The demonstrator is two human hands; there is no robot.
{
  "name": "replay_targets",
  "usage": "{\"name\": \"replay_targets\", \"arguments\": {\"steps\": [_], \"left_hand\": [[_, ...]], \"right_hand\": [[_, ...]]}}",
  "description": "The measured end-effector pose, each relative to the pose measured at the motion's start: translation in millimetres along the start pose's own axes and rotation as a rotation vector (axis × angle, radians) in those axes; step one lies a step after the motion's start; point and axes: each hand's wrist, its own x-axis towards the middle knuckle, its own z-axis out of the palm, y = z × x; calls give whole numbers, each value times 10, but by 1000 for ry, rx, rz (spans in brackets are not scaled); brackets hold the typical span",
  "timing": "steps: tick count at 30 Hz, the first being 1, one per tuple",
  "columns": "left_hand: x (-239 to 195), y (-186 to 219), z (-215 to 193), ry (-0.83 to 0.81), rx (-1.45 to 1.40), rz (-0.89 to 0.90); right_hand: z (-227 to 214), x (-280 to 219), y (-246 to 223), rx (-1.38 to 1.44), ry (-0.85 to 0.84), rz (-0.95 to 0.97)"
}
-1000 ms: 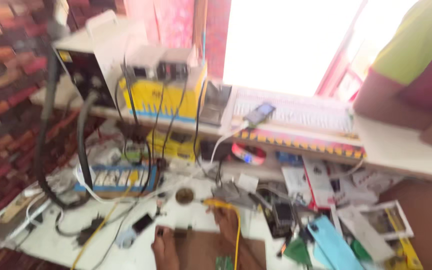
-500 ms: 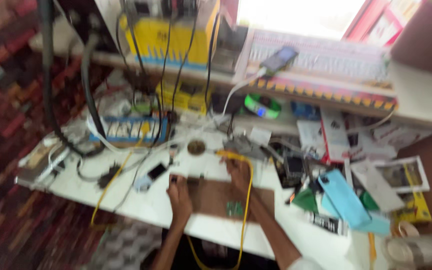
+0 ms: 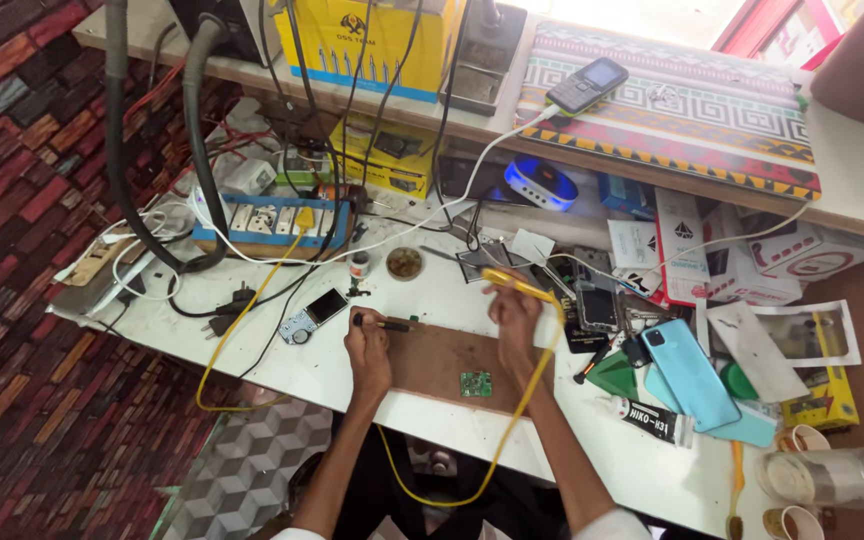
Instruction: The person uses a soldering iron and tweezers to work on a small green circuit board placed on a wooden board. They repeatedly apply heat and manipulate components on the board while seated at a cluttered workbench.
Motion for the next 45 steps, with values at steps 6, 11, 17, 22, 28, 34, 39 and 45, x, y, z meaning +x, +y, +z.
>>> {"name": "replay_targets", "arguments": {"steps": [6, 11, 17, 22, 28, 34, 39, 45], "left_hand": [[-284, -193, 43, -210, -190, -78], [-558, -85, 128, -533, 4, 133], [-518, 93, 180, -493, 260, 115], [-470, -5, 154, -380, 241, -9], [-510, -279, 145, -265, 94, -51], [-511, -393, 195, -164, 65, -58], [-515, -434, 178, -133, 34, -120], [-427, -371, 258, -158, -77, -124]], "right_hand": [[-715, -598, -319, 580, 168, 33], [-1053, -1001, -468, 567, 171, -94], [-1247, -1227, -294, 567, 274, -38], [-1298, -1247, -174, 609, 269, -60], [-1217, -1254, -124, 538, 298, -112], [-1156, -1270, -234, 530, 327, -99], [-1130, -1284, -301, 523, 395, -43], [-1128, -1283, -294, 516, 387, -46]]}}
